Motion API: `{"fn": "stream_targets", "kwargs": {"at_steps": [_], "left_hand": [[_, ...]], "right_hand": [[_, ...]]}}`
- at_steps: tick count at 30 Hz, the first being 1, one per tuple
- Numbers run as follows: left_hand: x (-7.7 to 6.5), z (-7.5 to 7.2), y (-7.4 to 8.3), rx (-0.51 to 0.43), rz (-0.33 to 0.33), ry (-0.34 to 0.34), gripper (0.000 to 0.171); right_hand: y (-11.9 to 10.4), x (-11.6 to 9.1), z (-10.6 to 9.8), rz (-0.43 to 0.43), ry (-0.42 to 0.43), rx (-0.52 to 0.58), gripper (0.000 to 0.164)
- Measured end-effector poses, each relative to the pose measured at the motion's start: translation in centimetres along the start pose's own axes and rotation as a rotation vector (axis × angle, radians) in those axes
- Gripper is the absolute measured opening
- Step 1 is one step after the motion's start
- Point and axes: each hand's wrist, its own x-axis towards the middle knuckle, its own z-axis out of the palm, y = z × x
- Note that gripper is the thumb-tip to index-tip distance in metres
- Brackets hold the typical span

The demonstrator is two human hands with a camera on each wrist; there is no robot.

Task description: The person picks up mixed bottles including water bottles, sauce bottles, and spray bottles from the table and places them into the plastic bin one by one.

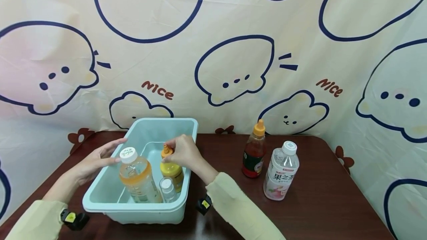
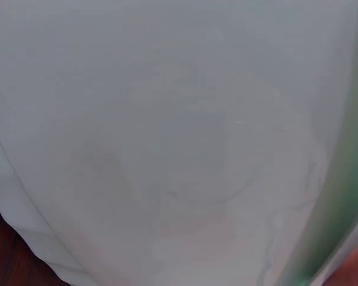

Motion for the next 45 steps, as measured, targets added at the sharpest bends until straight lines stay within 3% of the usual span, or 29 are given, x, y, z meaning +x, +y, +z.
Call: {"fn": "stream_targets", "kwargs": {"at_steps": [7,21,32,45], "left_hand": [[-0.1,-0.1,-0.1,0.004,-0.007,0.002,0.074],[0.0,0.0,-0.1,-0.004,-0.005,-0.005,0.074],[0.0,-0.1,0.0,-0.007,-0.005,-0.006,0.075],[-0.1,0.0,0.1,-0.009,-0.015,-0.002,0.075]], "right_hand": [[-0.2,0.0,-0.3,0.058,-0.027,0.028,0.04],[-0.3,0.1,-0.4,0.161,0.004,0.15,0.041],[-0.3,-0.2,-1.0,0.166,0.018,0.261,0.046],[-0.8,-0.7,-2.4,0.182,0.028,0.318,0.05]]}}
